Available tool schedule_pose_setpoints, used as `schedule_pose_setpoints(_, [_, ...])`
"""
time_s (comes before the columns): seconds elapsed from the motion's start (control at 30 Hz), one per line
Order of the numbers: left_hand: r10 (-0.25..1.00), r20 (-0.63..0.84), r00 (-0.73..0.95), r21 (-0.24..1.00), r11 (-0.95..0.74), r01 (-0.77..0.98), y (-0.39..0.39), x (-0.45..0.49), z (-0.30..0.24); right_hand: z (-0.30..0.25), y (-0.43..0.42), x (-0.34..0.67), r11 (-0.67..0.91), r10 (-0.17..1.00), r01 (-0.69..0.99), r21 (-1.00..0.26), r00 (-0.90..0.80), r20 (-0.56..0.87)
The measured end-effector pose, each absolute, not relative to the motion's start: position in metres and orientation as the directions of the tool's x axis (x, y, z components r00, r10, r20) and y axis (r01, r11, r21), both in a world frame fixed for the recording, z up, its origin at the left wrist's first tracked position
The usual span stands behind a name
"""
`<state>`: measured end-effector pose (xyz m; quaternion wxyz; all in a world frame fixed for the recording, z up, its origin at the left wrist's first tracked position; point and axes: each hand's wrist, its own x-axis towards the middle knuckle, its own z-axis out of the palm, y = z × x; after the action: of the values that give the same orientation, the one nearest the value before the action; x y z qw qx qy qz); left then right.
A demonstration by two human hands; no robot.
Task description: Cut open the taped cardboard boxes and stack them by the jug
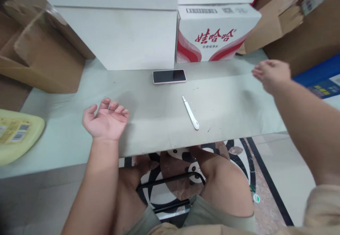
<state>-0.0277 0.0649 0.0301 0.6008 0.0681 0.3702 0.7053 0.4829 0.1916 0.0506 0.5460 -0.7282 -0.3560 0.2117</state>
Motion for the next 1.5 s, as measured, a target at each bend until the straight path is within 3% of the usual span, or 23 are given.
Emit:
schedule_pose_setpoints(0.1, [0.899, -0.352, -0.262, 0.586, -0.006, -0.810, 0.069, -0.028, 0.033, 0.032, 0.151, 0.439, -0.341, 0.792, 0.197, -0.919, 0.587, -0.168])
schedule_pose_setpoints(0.17, [0.903, -0.353, -0.247, 0.572, 0.000, -0.820, 0.069, -0.028, 0.035, 0.023, 0.125, 0.420, -0.401, 0.800, 0.192, -0.896, 0.549, -0.241])
schedule_pose_setpoints(0.33, [0.930, -0.303, -0.206, 0.543, -0.009, -0.840, 0.057, -0.028, 0.037, 0.029, 0.096, 0.397, -0.460, 0.833, 0.250, -0.852, 0.453, -0.317])
schedule_pose_setpoints(0.43, [0.944, -0.256, -0.209, 0.521, -0.048, -0.852, 0.046, -0.034, 0.037, 0.046, 0.094, 0.374, -0.434, 0.879, 0.371, -0.821, 0.373, -0.297])
schedule_pose_setpoints(0.53, [0.946, -0.226, -0.230, 0.506, -0.088, -0.858, 0.036, -0.044, 0.038, 0.061, 0.099, 0.328, -0.294, 0.956, 0.594, -0.749, 0.184, -0.230])
schedule_pose_setpoints(0.67, [0.929, -0.226, -0.293, 0.479, -0.155, -0.864, 0.030, -0.064, 0.038, 0.070, 0.114, 0.228, 0.043, 0.981, 0.742, -0.669, -0.158, -0.112])
schedule_pose_setpoints(0.73, [0.918, -0.225, -0.326, 0.465, -0.192, -0.864, 0.029, -0.073, 0.038, 0.072, 0.122, 0.165, 0.302, 0.923, 0.736, -0.607, -0.384, -0.007])
schedule_pose_setpoints(0.87, [0.888, -0.174, -0.426, 0.507, -0.290, -0.812, 0.028, -0.087, 0.038, 0.084, 0.133, 0.033, 0.675, 0.680, 0.506, -0.537, -0.709, 0.186])
schedule_pose_setpoints(1.0, [0.866, -0.109, -0.489, 0.589, -0.340, -0.733, 0.028, -0.096, 0.040, 0.105, 0.146, -0.078, 0.778, 0.571, 0.432, -0.457, -0.789, 0.226])
schedule_pose_setpoints(1.13, [0.856, -0.031, -0.517, 0.706, -0.347, -0.617, 0.027, -0.102, 0.034, 0.113, 0.165, -0.134, 0.731, 0.648, 0.541, -0.417, -0.741, 0.175])
schedule_pose_setpoints(1.23, [0.700, 0.156, -0.697, 0.840, -0.465, -0.279, 0.025, -0.106, 0.025, 0.104, 0.171, -0.127, 0.696, 0.698, 0.583, -0.419, -0.685, 0.206])
schedule_pose_setpoints(1.3, [0.506, 0.335, -0.795, 0.849, -0.527, 0.022, 0.021, -0.109, 0.021, 0.095, 0.163, -0.100, 0.673, 0.725, 0.569, -0.473, -0.633, 0.271])
schedule_pose_setpoints(1.37, [0.309, 0.455, -0.835, 0.813, -0.526, 0.249, 0.017, -0.115, 0.021, 0.086, 0.145, -0.059, 0.630, 0.755, 0.485, -0.607, -0.564, 0.334])
schedule_pose_setpoints(1.43, [0.144, 0.507, -0.850, 0.789, -0.475, 0.390, 0.012, -0.122, 0.023, 0.080, 0.117, -0.008, 0.576, 0.791, 0.405, -0.710, -0.494, 0.360])
schedule_pose_setpoints(1.5, [0.055, 0.505, -0.862, 0.797, -0.413, 0.441, 0.009, -0.126, 0.027, 0.078, 0.082, 0.044, 0.548, 0.826, 0.382, -0.744, -0.391, 0.407])
